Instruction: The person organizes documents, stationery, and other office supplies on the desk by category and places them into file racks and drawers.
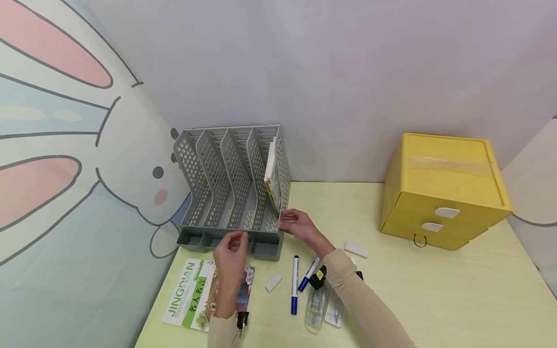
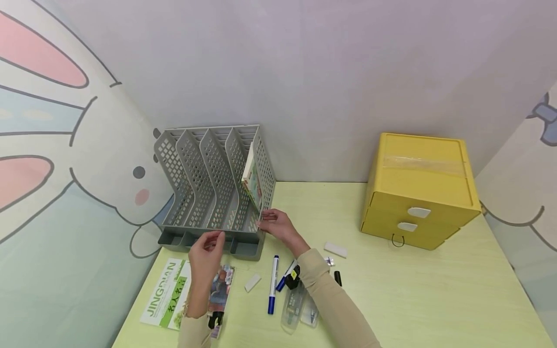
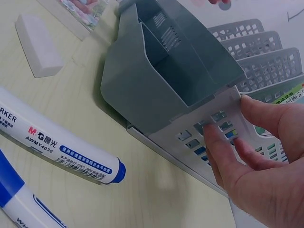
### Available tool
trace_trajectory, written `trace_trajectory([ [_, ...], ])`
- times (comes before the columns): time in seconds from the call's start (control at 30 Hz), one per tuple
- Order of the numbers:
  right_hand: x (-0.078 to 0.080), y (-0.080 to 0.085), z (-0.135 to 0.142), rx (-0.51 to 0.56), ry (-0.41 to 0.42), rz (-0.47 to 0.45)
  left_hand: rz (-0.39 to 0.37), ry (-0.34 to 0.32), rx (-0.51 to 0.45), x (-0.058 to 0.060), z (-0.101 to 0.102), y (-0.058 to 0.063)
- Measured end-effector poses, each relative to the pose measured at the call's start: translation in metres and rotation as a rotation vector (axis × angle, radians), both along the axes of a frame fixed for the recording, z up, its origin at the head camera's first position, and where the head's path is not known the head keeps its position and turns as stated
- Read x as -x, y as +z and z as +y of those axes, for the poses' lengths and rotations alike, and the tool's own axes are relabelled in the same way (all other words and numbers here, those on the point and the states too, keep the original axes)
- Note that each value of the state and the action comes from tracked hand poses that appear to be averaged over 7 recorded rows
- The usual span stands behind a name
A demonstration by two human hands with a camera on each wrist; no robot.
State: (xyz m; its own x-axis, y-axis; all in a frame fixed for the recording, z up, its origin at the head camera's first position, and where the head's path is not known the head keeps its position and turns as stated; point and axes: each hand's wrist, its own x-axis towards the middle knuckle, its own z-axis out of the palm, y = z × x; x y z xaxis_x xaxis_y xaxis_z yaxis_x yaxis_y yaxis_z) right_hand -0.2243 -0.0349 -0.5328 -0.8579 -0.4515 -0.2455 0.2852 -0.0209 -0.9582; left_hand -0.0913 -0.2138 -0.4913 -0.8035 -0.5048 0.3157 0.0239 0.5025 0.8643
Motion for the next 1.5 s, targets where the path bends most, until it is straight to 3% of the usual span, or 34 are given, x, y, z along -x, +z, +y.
trace_trajectory([
  [0.13, 0.0, 0.001, -0.001, -0.007, 0.005, -0.002, -0.033, 0.076, -0.005, -0.012, -0.005, -0.003],
  [0.37, 0.001, 0.001, -0.004, -0.004, 0.0, 0.001, -0.053, 0.147, -0.004, -0.037, -0.014, -0.012],
  [0.87, -0.001, 0.001, -0.003, 0.023, -0.003, -0.014, -0.273, 0.414, -0.041, -0.081, -0.036, -0.028],
  [1.13, -0.001, 0.001, 0.0, 0.025, -0.004, -0.017, -0.305, 0.539, -0.048, -0.103, -0.052, -0.04],
  [1.5, 0.0, 0.0, 0.002, 0.037, -0.017, -0.02, -0.419, 0.631, -0.148, -0.125, -0.067, -0.053],
])
